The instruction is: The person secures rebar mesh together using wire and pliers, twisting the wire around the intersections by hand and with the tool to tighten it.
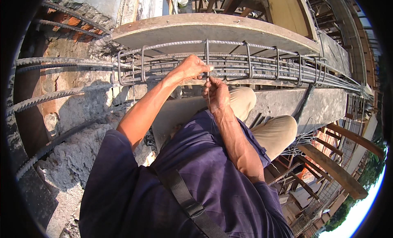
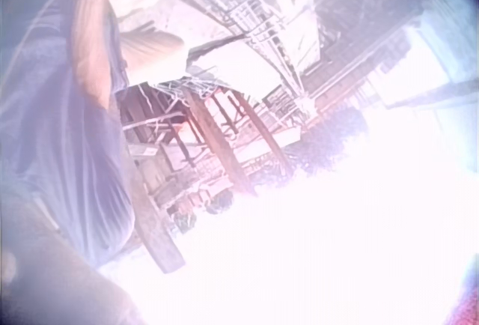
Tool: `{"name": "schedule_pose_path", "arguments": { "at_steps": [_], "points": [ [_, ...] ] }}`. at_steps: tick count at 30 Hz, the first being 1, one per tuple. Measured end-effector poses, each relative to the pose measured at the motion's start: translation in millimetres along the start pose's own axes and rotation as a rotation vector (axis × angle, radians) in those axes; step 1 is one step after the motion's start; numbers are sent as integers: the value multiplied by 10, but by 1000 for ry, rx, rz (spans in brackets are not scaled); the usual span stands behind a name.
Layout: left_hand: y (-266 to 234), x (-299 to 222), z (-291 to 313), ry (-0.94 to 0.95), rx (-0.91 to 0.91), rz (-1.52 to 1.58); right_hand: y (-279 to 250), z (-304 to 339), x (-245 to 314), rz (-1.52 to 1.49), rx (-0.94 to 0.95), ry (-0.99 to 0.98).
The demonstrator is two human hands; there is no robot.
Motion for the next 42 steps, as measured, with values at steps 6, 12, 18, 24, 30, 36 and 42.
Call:
{"name": "schedule_pose_path", "arguments": {
  "at_steps": [6,12,18,24,30,36,42],
  "points": [
    [109,-138,-59,65,185,168,-145,1053,685,647,-204,-402],
    [-14,3,81,3,136,188,-2308,3182,1438,71,-1046,-1134],
    [134,-127,-123,23,141,128,-5097,1477,-104,779,-1156,-375],
    [-2,-162,18,67,12,109,-4556,1398,-252,890,-1375,-327],
    [-27,-135,99,103,-49,198,-4477,1408,-223,891,-1443,-358],
    [36,-175,65,103,-85,105,-4436,1447,-258,882,-1473,-333],
    [41,-252,70,92,-78,151,-4507,1449,-335,908,-1472,-322]
  ]
}}
Point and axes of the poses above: each hand's wrist, its own z-axis away from the middle knuckle, its own y-axis out of the palm, x = y × z, the point moved 10 cm from there along -z, towards the middle knuckle, and after that the axes turned 12 degrees about y, right-handed, at the moved point
